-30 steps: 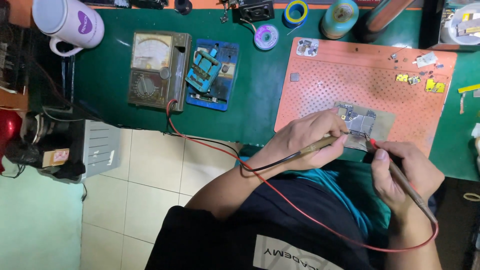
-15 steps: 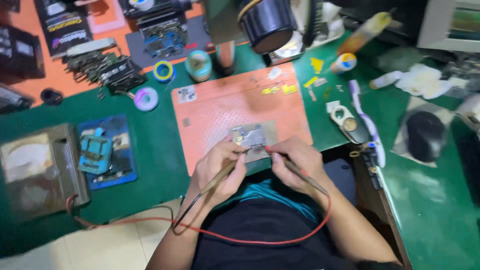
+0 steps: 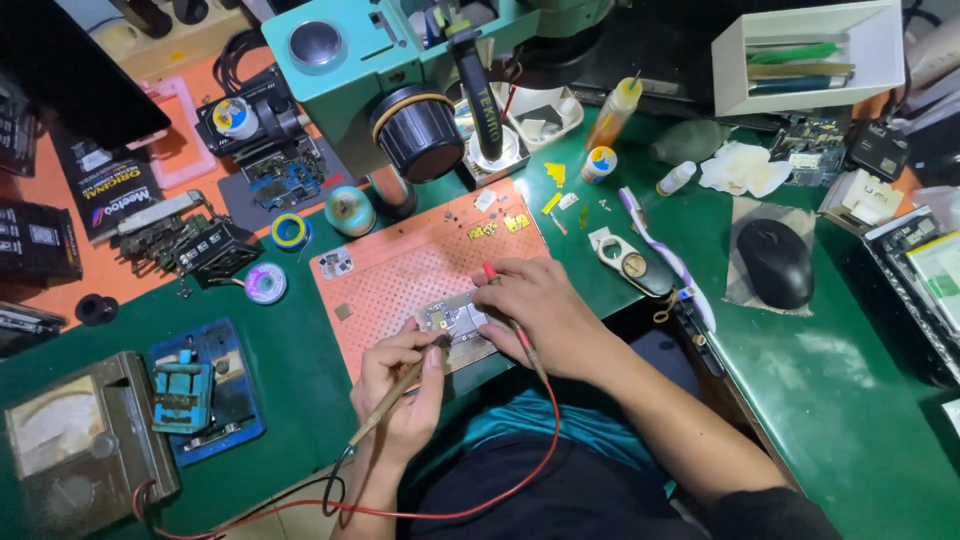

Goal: The person uses a multimeter to test a small circuit board, then applies flux to its surface. They proceed to solder components onto the board using a soldering iron and solder wire, and finally use tweezers to handle small parts.

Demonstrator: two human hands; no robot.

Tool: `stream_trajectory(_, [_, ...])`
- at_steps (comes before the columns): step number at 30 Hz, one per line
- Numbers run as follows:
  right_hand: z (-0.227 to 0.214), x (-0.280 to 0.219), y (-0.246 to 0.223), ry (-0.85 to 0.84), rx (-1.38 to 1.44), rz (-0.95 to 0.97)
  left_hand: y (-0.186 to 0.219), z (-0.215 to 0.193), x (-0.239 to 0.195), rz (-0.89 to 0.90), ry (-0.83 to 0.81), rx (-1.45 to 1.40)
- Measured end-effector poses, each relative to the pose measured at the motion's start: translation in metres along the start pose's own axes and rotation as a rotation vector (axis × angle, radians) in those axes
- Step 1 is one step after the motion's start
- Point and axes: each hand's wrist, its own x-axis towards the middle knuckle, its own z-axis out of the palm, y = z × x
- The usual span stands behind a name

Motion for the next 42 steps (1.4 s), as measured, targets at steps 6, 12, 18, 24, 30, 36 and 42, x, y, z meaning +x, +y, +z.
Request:
stream_trajectory(6, [-0.002,-0.003,0.003,-0.112,0.036,0.001,-0.001,0.0,-0.003,-0.07,-0.001,0.06])
stream_trajectory(12, [0.01,-0.007,0.008,-0.133,-0.029,-0.063,-0.003,-0.002,-0.004,-0.003,0.106,-0.089])
stream_trajectory(18, [0.013,-0.006,0.006,-0.111,-0.011,-0.076,-0.011,-0.008,-0.004,-0.005,0.094,-0.172])
stream_trajectory(24, [0.021,-0.011,0.013,-0.061,0.052,-0.074,-0.015,-0.013,-0.003,-0.024,0.114,-0.244])
stream_trajectory(30, [0.019,-0.005,0.006,-0.012,0.064,-0.128,-0.016,-0.014,-0.002,-0.051,0.1,-0.282])
stream_trajectory(36, [0.021,-0.007,0.012,-0.077,0.131,-0.056,-0.015,-0.013,-0.002,-0.062,0.101,-0.287])
stream_trajectory(42, [0.016,-0.008,0.011,-0.168,0.132,-0.012,-0.01,-0.017,-0.002,-0.153,0.024,-0.344])
